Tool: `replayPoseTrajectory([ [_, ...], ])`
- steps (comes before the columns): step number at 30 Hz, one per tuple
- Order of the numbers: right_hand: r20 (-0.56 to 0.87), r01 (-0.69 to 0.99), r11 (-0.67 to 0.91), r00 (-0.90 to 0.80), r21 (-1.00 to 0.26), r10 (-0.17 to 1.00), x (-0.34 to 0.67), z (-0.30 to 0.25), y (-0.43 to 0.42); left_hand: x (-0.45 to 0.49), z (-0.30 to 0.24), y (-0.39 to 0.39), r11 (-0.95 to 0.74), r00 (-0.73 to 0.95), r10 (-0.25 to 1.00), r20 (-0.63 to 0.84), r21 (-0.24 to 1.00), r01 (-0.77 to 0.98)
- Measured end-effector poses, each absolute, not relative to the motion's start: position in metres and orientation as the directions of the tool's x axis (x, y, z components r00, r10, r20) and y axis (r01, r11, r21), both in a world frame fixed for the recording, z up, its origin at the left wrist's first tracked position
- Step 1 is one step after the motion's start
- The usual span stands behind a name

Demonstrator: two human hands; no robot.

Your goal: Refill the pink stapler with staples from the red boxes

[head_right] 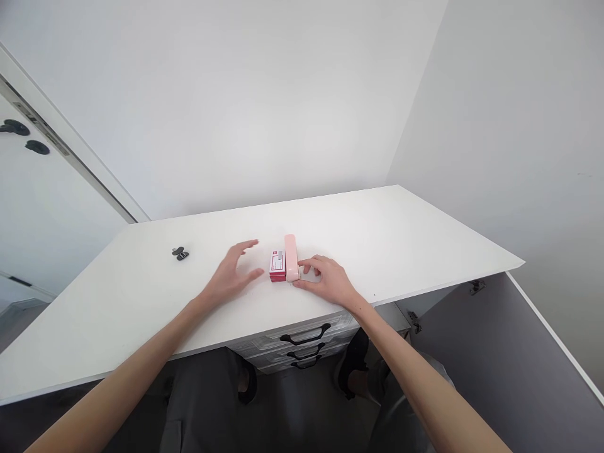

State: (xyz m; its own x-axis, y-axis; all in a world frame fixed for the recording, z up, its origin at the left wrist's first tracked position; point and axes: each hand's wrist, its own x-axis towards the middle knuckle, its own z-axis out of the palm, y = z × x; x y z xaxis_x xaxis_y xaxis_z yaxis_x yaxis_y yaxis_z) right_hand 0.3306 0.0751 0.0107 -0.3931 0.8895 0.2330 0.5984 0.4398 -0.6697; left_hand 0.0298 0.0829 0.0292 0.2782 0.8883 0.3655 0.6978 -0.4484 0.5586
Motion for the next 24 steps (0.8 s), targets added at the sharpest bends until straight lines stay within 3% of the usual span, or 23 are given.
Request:
replayPoseTrajectory([
  [3,0.216,0.583,0.404,-0.366,-0.705,0.905,0.329,0.012,0.074,-0.012,0.035,0.087,-0.363,0.105,0.836,0.538,0.401,0.841],
  [5,0.196,0.567,0.358,-0.328,-0.742,0.924,0.328,0.013,0.072,-0.044,0.04,0.087,-0.216,0.005,0.809,0.588,0.289,0.932],
  [9,0.17,0.54,0.31,-0.294,-0.782,0.941,0.327,0.014,0.07,-0.093,0.047,0.073,0.015,-0.095,0.846,0.525,0.154,0.988],
  [12,0.174,0.537,0.312,-0.291,-0.784,0.941,0.326,0.013,0.07,-0.105,0.047,0.061,0.046,-0.081,0.889,0.45,0.09,0.995],
  [17,0.195,0.54,0.329,-0.291,-0.774,0.937,0.327,0.011,0.071,-0.094,0.046,0.057,-0.042,-0.02,0.918,0.396,0.147,0.988],
  [24,0.211,0.534,0.348,-0.301,-0.77,0.93,0.327,0.008,0.074,-0.038,0.045,0.075,-0.316,0.226,0.923,0.31,0.282,0.906],
])
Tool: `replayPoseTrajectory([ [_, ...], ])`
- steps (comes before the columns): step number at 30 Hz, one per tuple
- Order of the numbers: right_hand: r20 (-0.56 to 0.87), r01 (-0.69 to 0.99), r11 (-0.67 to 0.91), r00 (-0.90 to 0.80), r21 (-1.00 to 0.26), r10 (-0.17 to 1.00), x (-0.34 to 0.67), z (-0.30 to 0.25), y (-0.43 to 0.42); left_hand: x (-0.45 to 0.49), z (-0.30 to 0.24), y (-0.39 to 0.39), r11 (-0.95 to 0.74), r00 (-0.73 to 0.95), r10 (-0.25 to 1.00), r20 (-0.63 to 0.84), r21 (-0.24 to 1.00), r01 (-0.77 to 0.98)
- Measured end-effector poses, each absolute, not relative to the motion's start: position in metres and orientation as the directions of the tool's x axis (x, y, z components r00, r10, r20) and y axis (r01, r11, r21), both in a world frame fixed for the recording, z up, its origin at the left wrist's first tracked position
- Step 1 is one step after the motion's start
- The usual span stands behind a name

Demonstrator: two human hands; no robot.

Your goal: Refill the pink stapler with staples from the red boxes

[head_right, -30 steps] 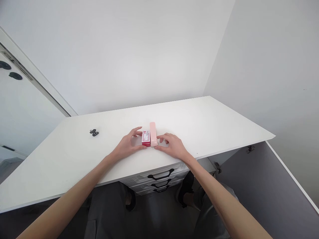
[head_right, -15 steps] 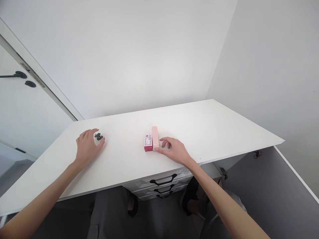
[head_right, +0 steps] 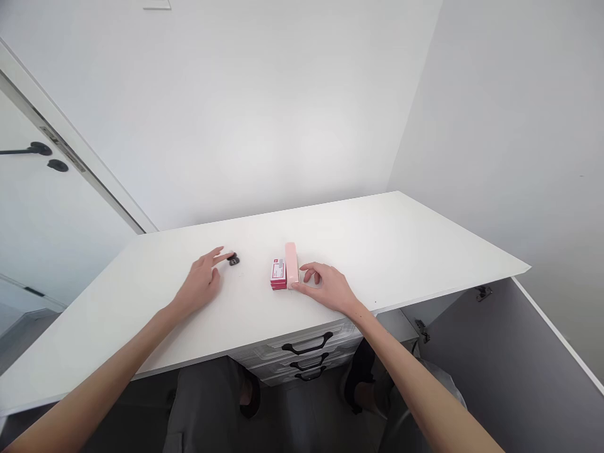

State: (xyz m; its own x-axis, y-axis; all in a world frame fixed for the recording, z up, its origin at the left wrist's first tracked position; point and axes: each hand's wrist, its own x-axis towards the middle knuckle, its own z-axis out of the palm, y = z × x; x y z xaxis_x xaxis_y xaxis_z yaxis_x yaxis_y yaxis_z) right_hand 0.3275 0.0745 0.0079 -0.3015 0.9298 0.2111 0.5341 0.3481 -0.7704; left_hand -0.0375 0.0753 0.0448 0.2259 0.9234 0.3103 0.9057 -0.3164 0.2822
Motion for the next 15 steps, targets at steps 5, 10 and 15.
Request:
replayPoseTrajectory([
  [5,0.209,0.532,0.348,-0.304,-0.772,0.929,0.327,0.009,0.074,0.012,0.042,0.093,-0.476,0.405,0.877,0.259,0.352,0.806],
  [10,0.25,0.545,0.41,-0.345,-0.731,0.905,0.326,0.01,0.076,0.038,0.038,0.107,-0.55,0.488,0.835,0.254,0.439,0.711],
  [15,0.261,0.55,0.428,-0.357,-0.718,0.897,0.327,0.009,0.077,0.043,0.036,0.108,-0.516,0.473,0.85,0.232,0.548,0.658],
])
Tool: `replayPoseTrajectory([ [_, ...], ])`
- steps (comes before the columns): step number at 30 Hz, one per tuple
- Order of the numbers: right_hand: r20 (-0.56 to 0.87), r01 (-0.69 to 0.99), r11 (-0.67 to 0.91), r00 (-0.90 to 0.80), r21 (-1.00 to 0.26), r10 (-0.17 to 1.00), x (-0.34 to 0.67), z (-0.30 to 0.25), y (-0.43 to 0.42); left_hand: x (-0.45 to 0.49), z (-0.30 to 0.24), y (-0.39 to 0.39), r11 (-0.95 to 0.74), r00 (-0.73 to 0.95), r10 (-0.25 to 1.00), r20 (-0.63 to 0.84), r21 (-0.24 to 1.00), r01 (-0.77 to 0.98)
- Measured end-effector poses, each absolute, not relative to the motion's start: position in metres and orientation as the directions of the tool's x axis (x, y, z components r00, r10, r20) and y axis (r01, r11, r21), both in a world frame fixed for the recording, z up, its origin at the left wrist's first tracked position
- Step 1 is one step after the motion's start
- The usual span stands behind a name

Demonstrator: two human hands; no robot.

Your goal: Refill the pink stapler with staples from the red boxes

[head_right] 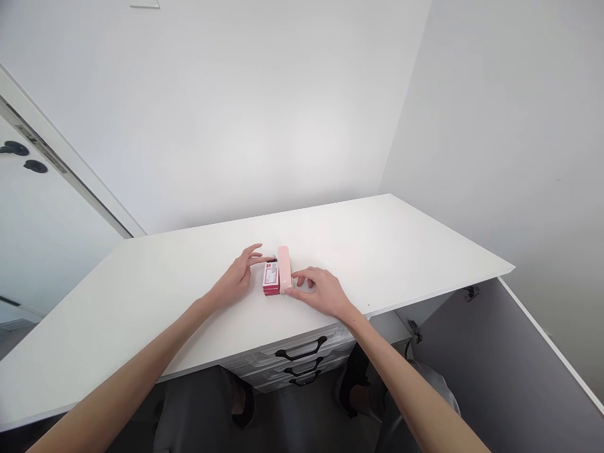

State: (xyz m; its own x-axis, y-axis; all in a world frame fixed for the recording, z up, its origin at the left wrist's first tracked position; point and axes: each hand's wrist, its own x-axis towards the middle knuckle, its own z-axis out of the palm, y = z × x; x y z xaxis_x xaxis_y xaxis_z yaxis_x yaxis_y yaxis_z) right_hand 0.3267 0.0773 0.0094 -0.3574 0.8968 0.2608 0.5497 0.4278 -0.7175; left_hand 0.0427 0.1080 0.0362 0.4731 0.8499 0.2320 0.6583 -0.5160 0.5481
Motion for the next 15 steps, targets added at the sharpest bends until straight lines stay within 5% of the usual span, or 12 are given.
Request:
replayPoseTrajectory([
  [11,0.225,0.544,0.385,-0.338,-0.745,0.914,0.327,0.011,0.077,0.035,0.032,0.101,-0.367,0.28,0.929,0.241,0.695,0.618],
  [15,0.266,0.447,0.34,-0.221,-0.828,0.938,0.324,0.012,0.071,-0.008,0.032,0.102,-0.278,0.173,0.958,0.23,0.581,0.765],
])
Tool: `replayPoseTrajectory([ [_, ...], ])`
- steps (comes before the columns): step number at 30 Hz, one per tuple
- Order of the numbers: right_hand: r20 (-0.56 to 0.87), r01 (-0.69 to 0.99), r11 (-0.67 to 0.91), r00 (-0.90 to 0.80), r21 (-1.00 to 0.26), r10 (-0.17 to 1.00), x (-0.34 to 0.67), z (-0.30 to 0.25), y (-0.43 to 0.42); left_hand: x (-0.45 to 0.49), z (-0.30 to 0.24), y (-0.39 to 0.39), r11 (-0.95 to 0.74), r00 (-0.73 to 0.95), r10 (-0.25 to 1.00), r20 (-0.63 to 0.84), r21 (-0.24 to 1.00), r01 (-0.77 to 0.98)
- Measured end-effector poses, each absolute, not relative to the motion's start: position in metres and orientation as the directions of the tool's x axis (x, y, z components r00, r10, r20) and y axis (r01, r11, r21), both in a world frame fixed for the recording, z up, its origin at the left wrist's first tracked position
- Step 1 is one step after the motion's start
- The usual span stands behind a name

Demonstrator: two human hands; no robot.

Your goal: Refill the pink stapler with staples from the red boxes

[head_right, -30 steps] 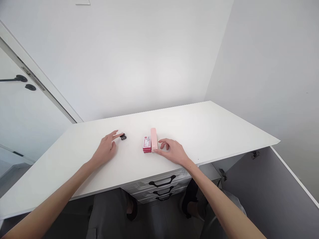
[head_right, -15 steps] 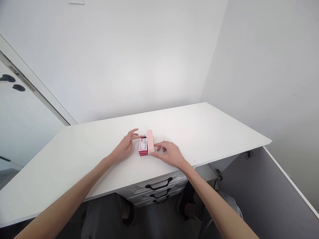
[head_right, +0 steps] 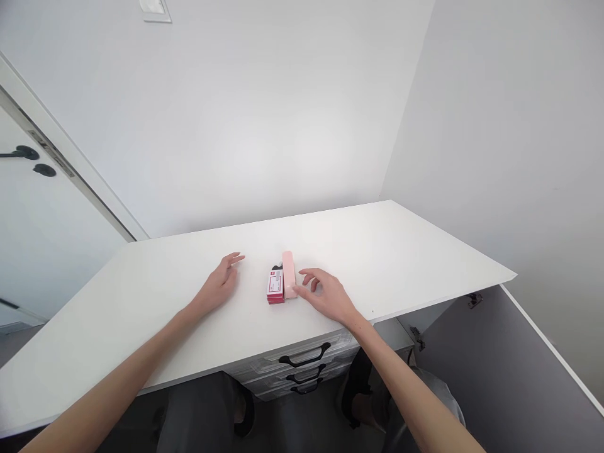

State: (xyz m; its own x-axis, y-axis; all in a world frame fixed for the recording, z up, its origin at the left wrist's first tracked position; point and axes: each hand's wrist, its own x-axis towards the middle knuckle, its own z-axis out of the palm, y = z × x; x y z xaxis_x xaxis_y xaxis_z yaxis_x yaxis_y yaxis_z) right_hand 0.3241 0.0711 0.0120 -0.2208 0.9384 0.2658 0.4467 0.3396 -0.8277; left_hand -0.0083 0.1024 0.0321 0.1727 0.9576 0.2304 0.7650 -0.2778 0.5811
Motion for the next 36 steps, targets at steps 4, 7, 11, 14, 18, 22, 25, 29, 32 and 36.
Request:
replayPoseTrajectory([
  [4,0.449,0.397,0.398,0.041,-0.827,0.893,0.296,0.028,0.044,-0.058,0.032,0.105,-0.226,0.141,0.96,0.243,0.371,0.901],
  [7,0.524,0.314,0.555,-0.184,-0.771,0.832,0.254,0.043,0.017,-0.076,0.026,0.108,-0.177,0.088,0.959,0.269,0.328,0.928],
  [11,0.436,0.345,0.592,-0.433,-0.728,0.789,0.193,0.038,0.003,-0.077,0.016,0.109,-0.164,0.076,0.957,0.28,0.307,0.937],
  [14,0.331,0.455,0.522,-0.435,-0.722,0.837,0.157,0.02,0.018,-0.075,0.013,0.108,-0.17,0.08,0.955,0.285,0.307,0.936],
  [18,0.24,0.591,0.42,-0.361,-0.689,0.901,0.13,0.004,0.053,-0.076,0.012,0.107,-0.188,0.094,0.948,0.303,0.299,0.935],
  [22,0.233,0.66,0.334,-0.239,-0.673,0.943,0.125,-0.001,0.078,-0.078,0.009,0.108,-0.184,0.085,0.948,0.305,0.313,0.932],
  [25,0.26,0.664,0.311,-0.179,-0.679,0.949,0.127,-0.007,0.085,-0.078,0.008,0.107,-0.181,0.086,0.952,0.292,0.317,0.931],
  [29,0.224,0.723,0.28,-0.175,-0.632,0.959,0.13,-0.007,0.085,-0.077,0.008,0.106,-0.157,0.077,0.961,0.265,0.297,0.942],
  [32,0.173,0.768,0.242,-0.172,-0.593,0.97,0.136,-0.002,0.084,-0.076,0.009,0.106,-0.139,0.065,0.965,0.255,0.285,0.948],
  [36,0.148,0.791,0.224,-0.169,-0.57,0.974,0.15,0.004,0.086,-0.077,0.008,0.107,-0.135,0.065,0.965,0.253,0.273,0.952],
])
